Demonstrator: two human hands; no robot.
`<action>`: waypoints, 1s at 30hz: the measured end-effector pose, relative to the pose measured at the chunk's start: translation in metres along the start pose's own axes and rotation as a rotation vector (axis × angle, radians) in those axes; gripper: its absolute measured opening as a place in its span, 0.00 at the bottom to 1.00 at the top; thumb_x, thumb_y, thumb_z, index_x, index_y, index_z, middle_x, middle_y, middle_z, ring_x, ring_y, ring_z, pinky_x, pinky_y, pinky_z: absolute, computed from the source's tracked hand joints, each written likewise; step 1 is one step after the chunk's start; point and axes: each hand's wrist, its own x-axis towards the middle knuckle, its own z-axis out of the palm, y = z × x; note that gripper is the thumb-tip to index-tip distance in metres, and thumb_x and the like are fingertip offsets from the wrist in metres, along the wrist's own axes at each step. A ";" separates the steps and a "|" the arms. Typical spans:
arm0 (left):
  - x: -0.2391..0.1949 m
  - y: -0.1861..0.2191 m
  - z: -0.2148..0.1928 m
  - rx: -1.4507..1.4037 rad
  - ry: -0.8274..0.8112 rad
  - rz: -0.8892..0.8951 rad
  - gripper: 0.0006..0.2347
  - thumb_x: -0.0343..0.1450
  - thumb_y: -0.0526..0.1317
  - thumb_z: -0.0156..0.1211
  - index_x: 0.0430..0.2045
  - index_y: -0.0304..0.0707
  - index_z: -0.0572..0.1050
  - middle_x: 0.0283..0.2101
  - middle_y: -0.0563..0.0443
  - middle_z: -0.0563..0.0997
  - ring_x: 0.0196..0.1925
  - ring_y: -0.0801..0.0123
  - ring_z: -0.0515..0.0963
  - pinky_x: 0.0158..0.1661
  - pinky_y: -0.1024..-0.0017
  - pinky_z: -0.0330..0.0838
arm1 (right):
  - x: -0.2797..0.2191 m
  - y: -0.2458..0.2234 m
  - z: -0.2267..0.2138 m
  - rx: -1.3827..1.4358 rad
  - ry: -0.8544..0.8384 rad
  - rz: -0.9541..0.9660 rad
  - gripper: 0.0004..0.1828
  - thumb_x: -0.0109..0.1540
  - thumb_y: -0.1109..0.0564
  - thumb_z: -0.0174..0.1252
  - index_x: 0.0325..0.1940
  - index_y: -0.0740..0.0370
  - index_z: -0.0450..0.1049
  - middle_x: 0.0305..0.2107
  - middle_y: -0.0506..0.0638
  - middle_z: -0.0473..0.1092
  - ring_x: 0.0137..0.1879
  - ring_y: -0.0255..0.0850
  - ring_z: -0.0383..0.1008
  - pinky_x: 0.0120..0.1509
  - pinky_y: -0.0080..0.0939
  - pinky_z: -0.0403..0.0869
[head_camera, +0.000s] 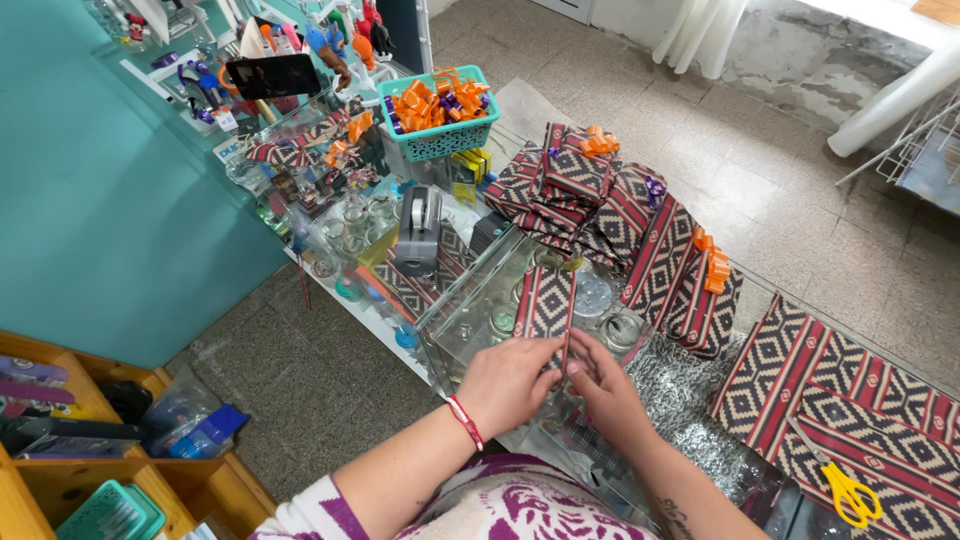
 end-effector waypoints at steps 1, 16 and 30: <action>0.000 -0.001 0.003 -0.017 -0.038 0.010 0.15 0.74 0.41 0.58 0.55 0.43 0.74 0.53 0.47 0.83 0.52 0.52 0.81 0.45 0.49 0.79 | 0.004 0.005 0.000 -0.157 0.054 -0.013 0.31 0.65 0.56 0.54 0.74 0.49 0.64 0.50 0.48 0.78 0.51 0.40 0.78 0.57 0.43 0.80; 0.004 -0.113 -0.042 -0.244 0.567 -0.181 0.08 0.72 0.37 0.56 0.35 0.46 0.84 0.36 0.55 0.87 0.39 0.63 0.84 0.39 0.60 0.77 | 0.013 0.003 0.007 -0.506 0.362 -0.164 0.27 0.61 0.46 0.59 0.65 0.47 0.71 0.68 0.47 0.63 0.32 0.40 0.68 0.45 0.42 0.71; 0.125 -0.259 -0.147 0.047 0.592 -0.336 0.07 0.72 0.39 0.56 0.36 0.47 0.83 0.41 0.49 0.84 0.47 0.52 0.78 0.51 0.55 0.70 | 0.042 -0.004 0.063 -0.871 0.413 -0.898 0.10 0.58 0.52 0.59 0.40 0.42 0.83 0.46 0.36 0.80 0.58 0.40 0.75 0.68 0.59 0.63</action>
